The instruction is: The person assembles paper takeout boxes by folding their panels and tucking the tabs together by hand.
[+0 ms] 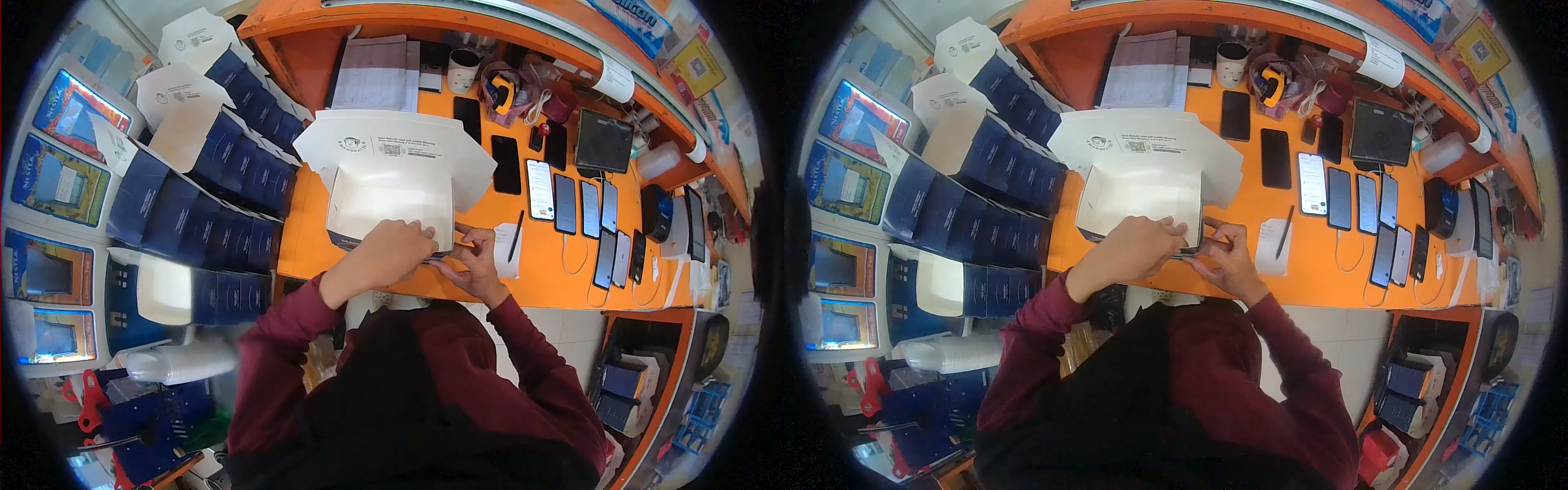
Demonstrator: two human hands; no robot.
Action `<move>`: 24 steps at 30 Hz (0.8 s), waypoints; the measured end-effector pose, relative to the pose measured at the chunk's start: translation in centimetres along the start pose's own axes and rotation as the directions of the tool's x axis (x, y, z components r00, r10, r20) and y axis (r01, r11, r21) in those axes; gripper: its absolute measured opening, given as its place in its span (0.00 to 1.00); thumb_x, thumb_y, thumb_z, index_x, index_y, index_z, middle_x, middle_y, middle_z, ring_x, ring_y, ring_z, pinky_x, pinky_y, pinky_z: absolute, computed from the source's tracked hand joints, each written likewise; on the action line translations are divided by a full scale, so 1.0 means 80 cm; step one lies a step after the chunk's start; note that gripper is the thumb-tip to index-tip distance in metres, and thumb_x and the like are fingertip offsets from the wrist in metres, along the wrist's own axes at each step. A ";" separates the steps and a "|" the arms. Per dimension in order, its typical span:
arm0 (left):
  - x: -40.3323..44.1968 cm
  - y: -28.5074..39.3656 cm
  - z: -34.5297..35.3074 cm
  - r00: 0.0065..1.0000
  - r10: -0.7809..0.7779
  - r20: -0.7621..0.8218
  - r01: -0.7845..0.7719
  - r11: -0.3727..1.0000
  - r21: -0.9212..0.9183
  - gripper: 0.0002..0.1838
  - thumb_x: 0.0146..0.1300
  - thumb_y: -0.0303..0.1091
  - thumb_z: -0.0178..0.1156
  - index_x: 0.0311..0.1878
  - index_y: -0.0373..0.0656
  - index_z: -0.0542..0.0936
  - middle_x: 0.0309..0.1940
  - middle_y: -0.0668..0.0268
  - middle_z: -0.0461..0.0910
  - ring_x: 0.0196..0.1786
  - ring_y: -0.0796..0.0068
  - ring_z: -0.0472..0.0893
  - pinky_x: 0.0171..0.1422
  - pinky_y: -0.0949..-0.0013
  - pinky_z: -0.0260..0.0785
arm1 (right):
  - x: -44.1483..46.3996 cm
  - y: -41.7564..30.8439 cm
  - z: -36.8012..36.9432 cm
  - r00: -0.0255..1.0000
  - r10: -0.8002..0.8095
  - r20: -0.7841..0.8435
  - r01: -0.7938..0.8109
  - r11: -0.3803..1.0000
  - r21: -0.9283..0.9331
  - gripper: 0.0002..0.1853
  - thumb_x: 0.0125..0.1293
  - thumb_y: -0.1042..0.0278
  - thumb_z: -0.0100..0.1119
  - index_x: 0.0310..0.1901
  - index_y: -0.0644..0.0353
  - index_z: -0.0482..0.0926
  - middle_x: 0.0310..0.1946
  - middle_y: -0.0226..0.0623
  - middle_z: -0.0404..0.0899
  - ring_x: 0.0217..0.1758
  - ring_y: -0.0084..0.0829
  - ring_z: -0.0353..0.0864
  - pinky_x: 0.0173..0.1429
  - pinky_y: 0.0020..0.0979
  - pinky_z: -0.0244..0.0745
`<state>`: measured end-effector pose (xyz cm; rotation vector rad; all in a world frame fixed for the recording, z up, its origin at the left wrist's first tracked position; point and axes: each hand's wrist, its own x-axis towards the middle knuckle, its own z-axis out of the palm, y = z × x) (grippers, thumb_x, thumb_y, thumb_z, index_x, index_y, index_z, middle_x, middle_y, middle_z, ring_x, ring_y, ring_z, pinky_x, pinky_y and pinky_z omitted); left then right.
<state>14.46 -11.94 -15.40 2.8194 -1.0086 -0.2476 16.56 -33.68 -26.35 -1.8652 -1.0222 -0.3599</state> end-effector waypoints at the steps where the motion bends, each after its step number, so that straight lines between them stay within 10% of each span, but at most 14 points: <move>1: 0.000 -0.002 0.001 1.000 -0.005 -0.003 0.004 0.999 -0.034 0.08 0.60 0.30 0.60 0.41 0.40 0.82 0.58 0.59 0.82 0.54 0.56 0.85 0.46 0.54 0.80 | -0.002 0.002 0.001 1.000 -0.007 0.005 0.007 1.000 0.004 0.15 0.54 0.76 0.79 0.41 0.62 0.83 0.51 0.39 0.57 0.70 0.50 0.71 0.60 0.35 0.89; 12: -0.007 -0.012 -0.004 0.997 0.003 -0.082 -0.004 1.000 -0.020 0.15 0.60 0.40 0.61 0.45 0.40 0.83 0.34 0.63 0.86 0.37 0.61 0.86 0.37 0.57 0.78 | -0.008 0.004 0.007 0.999 0.031 -0.009 -0.032 0.999 -0.025 0.18 0.50 0.74 0.83 0.40 0.55 0.82 0.50 0.38 0.57 0.67 0.51 0.75 0.58 0.39 0.79; 21: -0.008 0.004 -0.007 0.994 -0.053 0.096 0.055 0.998 -0.014 0.21 0.59 0.45 0.63 0.49 0.39 0.83 0.39 0.62 0.87 0.46 0.58 0.86 0.42 0.56 0.79 | -0.009 0.000 0.012 0.999 0.046 0.005 -0.046 0.999 -0.020 0.20 0.49 0.75 0.83 0.40 0.55 0.81 0.50 0.38 0.59 0.67 0.51 0.75 0.60 0.40 0.79; 24: -0.030 0.007 0.012 0.839 0.083 -0.537 -0.048 0.996 0.079 0.30 0.59 0.55 0.63 0.57 0.42 0.83 0.67 0.50 0.76 0.72 0.64 0.74 0.77 0.48 0.62 | -0.008 0.010 0.012 0.999 0.018 -0.029 -0.018 1.000 0.001 0.22 0.50 0.74 0.82 0.45 0.54 0.80 0.50 0.38 0.62 0.68 0.52 0.74 0.65 0.43 0.78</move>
